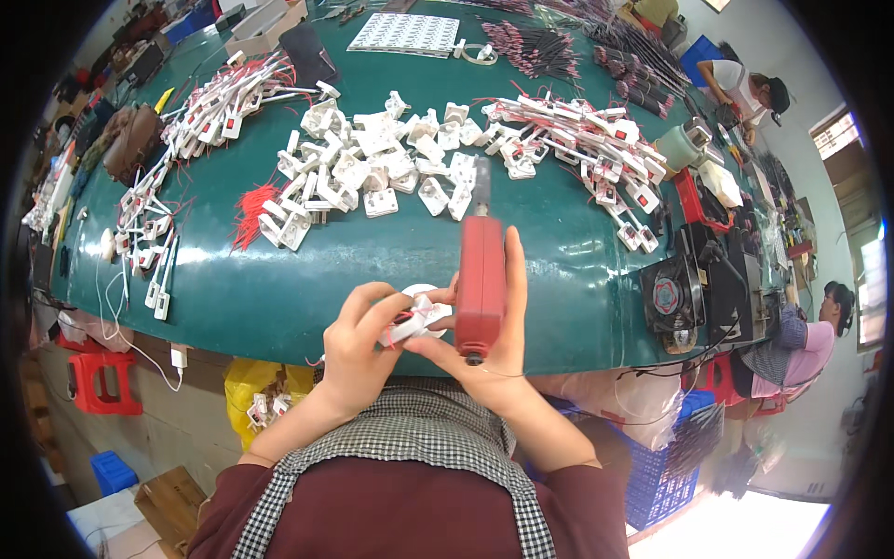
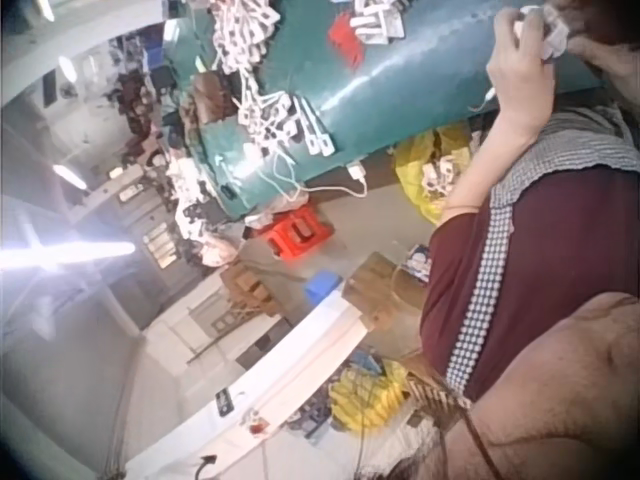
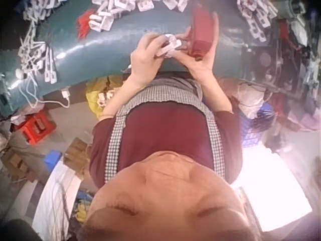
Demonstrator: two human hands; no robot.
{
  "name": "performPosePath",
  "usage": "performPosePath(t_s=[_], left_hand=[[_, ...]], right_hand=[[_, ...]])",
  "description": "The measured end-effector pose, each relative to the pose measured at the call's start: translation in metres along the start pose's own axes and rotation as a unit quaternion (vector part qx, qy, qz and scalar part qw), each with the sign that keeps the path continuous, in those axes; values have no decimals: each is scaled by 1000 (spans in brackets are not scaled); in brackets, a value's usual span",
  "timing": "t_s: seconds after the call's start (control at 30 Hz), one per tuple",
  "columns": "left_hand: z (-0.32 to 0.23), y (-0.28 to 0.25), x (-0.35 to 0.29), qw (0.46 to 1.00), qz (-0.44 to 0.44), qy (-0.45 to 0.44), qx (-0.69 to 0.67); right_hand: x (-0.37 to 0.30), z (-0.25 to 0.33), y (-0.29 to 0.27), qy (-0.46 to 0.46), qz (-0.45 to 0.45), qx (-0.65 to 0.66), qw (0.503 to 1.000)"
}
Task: The person solders wires into small white plastic electronic housings on an assembly line. This is done using a soldering iron and solder wire.
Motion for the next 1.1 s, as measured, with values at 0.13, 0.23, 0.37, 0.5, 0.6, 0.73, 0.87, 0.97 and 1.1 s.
performPosePath(t_s=[0.13,0.23,0.37,0.5,0.6,0.73,0.87,0.97,1.1], left_hand=[[4,2,2,994,64,-20,-82],[16,16,-5,957,145,-91,-233],[7,9,1,976,110,-5,-190],[16,12,0,953,110,-33,-279],[24,37,-5,777,225,-213,-548],[29,49,-15,723,295,-214,-587],[31,50,-11,758,231,-269,-547],[30,49,-11,763,231,-273,-539],[23,44,-8,775,225,-271,-525]], right_hand=[[3,2,6,-9,-63,-24,998],[4,-7,4,63,-65,64,994],[2,-14,3,73,-32,57,995],[1,-15,6,23,0,42,999],[3,-17,5,26,51,86,995],[1,-25,7,76,53,117,989],[-5,-29,-2,84,7,63,994],[-1,-21,-10,75,-35,67,994],[3,-10,-5,56,-18,-33,998]])
Point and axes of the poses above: each hand's wrist, its own x-axis towards the middle knuckle, its own y-axis out of the palm, z = x × y, the point moved 8 cm from there along x, towards the middle knuckle, and after that the axes turned 12 degrees about x, right-handed, at the moved point
